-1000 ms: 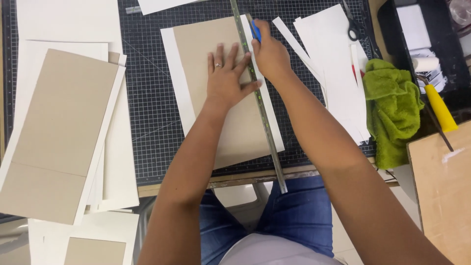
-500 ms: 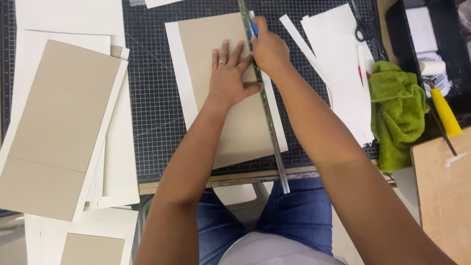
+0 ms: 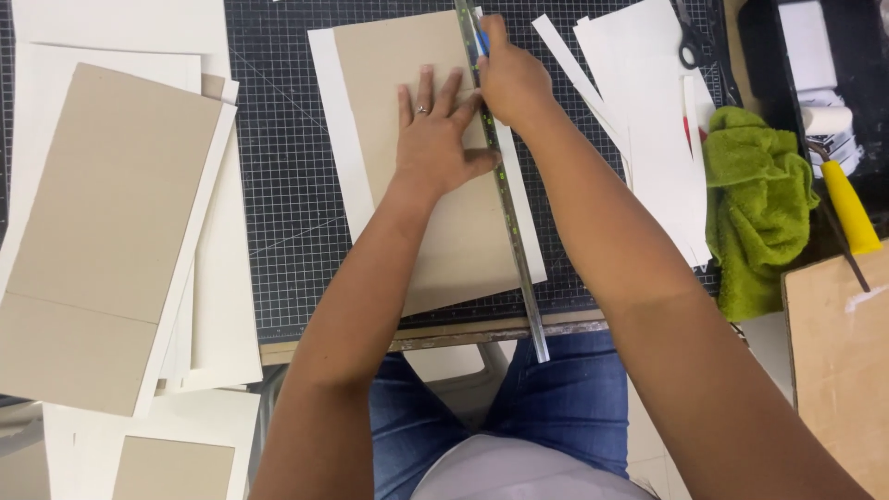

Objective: Cutting strips of paper or cardboard using a utility knife and a metal ruler on a cutting mat.

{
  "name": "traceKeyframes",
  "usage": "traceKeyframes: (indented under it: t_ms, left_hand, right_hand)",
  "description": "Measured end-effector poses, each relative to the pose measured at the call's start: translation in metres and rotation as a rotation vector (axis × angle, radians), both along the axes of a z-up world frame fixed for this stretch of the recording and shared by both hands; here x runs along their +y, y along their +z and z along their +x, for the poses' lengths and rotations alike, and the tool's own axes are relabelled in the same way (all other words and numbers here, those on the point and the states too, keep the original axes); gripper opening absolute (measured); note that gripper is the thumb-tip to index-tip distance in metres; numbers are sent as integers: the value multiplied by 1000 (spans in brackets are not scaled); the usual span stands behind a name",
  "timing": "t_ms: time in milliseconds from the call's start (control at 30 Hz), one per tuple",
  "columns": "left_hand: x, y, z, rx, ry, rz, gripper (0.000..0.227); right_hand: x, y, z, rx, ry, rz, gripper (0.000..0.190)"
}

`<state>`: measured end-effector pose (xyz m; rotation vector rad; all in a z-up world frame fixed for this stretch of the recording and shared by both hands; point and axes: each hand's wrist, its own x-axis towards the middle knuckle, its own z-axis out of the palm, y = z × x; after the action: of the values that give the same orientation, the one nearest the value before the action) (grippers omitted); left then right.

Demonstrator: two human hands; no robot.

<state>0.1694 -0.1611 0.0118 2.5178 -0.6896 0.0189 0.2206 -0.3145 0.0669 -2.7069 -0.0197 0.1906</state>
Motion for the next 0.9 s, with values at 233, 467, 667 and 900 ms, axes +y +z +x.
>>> traceKeyframes:
  t_ms: [233, 467, 667, 900]
  left_hand:
    - [2, 10, 0, 73, -10, 17, 96]
    - [4, 9, -1, 98, -21, 16, 96]
    - [4, 1, 2, 24, -34, -4, 97]
    - [3, 1, 1, 52, -29, -8, 93]
  right_hand:
    - [9, 22, -12, 115, 6, 0, 34]
    - [-3, 22, -72, 109, 21, 45, 37]
    - [-9, 24, -155, 141, 15, 93, 45]
    - [-16, 29, -258, 247, -51, 61, 50]
